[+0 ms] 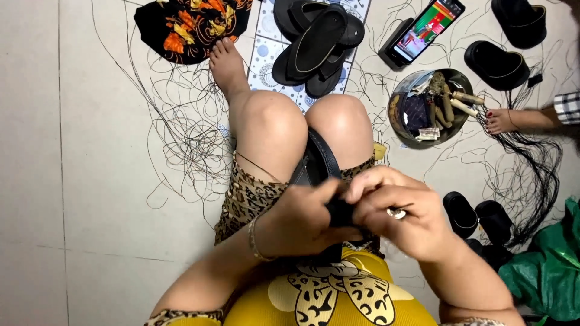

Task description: Hand-stitching the straps of black sandals using a needle and thread while sitting on the floor.

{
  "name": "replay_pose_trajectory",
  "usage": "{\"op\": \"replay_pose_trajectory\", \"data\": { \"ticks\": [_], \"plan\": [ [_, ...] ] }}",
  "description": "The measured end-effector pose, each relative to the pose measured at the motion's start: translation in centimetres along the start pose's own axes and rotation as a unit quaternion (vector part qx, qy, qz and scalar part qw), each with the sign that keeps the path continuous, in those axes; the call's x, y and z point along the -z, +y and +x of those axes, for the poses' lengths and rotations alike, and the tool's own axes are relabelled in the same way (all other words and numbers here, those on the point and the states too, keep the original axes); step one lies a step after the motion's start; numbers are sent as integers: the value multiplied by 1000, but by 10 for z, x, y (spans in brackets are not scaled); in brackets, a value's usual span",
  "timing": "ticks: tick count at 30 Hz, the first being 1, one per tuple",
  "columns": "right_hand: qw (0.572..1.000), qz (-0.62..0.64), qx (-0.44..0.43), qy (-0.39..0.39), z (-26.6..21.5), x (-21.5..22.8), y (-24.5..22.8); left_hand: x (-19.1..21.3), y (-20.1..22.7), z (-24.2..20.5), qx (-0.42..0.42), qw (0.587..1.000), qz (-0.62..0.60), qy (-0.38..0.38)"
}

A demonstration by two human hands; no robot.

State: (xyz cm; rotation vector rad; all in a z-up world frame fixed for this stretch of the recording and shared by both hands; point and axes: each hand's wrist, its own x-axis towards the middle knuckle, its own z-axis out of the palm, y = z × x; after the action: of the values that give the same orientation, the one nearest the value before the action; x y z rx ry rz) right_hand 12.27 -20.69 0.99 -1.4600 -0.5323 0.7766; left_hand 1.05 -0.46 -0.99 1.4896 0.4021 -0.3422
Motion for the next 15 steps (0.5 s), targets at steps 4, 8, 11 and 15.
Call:
{"op": "replay_pose_trajectory", "data": {
  "ticks": [4,8,11,15],
  "plan": [
    [975,-204,-8,-84,-4,21,-21,97,-73,-25,-175,952,-252,0],
    [896,-391,-154,-139,-25,40,1,207,-172,-68,109,853,331,388],
    [878,-427,-132,-173,-15,20,-12,168,-147,-57,-4,723,580,375],
    [866,-447,-95,-204,-10,20,-7,77,-43,-20,-171,846,340,374]
  ]
}}
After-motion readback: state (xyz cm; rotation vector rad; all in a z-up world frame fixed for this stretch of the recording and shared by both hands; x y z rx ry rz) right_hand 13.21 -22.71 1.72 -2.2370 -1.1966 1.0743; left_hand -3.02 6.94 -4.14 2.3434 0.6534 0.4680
